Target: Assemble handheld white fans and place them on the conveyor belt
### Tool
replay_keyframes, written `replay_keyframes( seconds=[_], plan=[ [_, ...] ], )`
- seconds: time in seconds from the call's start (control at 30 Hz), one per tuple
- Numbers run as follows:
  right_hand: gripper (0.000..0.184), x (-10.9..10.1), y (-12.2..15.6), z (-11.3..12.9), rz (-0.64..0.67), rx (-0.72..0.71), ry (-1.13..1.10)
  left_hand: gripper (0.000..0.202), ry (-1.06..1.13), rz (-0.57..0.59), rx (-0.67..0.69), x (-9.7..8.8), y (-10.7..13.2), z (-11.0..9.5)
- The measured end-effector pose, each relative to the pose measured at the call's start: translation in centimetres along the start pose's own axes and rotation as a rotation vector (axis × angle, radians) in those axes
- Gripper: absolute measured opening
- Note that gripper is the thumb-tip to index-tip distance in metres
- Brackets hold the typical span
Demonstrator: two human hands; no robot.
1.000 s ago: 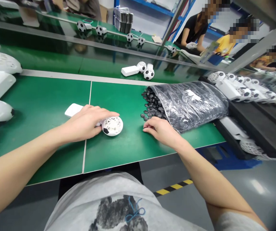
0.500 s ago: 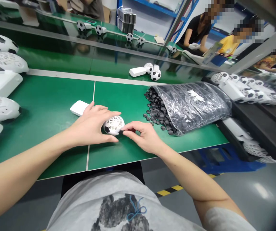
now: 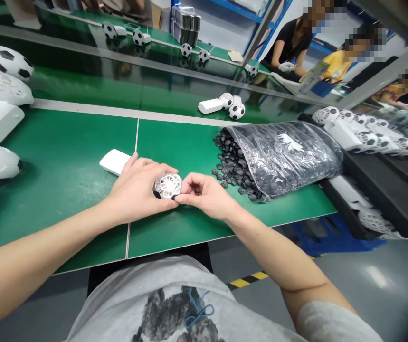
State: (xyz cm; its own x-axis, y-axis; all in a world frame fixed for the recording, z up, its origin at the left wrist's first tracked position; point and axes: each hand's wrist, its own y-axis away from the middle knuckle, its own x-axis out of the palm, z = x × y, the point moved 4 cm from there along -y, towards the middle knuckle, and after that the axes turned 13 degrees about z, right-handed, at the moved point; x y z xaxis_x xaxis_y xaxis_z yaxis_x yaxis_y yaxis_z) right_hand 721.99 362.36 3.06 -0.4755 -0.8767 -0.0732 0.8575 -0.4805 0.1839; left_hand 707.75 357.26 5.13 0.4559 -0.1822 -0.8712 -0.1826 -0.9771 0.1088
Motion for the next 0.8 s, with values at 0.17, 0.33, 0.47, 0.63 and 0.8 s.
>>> replay_keyframes(
  seconds=[0.17,0.33,0.47,0.63,0.8],
  plan=[
    [0.025,0.2,-0.3,-0.2,-0.01,-0.003,-0.043,0.051,0.01,-0.027,-0.015,0.3,-0.3,-0.4],
    [0.03,-0.2,-0.1,-0.2,0.01,-0.011,0.039,0.045,0.0,-0.032,0.051,-0.1,-0.2,-0.3],
    [0.01,-4.2,1.5,0.5,-0.205,-0.071,0.531,0.061,0.01,0.112,0.167,0.0,0.1,0.6],
    [0.013,-8.3,3.0,0.7,-0.421,0.099,1.222,0.068,-0.055,0.098,0.138,0.2,-0.2,1.3],
    [0.02,-6.7,1.3,0.3,-0.161,0.23,1.559,0.067,0.014,0.171,0.136,0.7,0.0,0.8]
  ],
)
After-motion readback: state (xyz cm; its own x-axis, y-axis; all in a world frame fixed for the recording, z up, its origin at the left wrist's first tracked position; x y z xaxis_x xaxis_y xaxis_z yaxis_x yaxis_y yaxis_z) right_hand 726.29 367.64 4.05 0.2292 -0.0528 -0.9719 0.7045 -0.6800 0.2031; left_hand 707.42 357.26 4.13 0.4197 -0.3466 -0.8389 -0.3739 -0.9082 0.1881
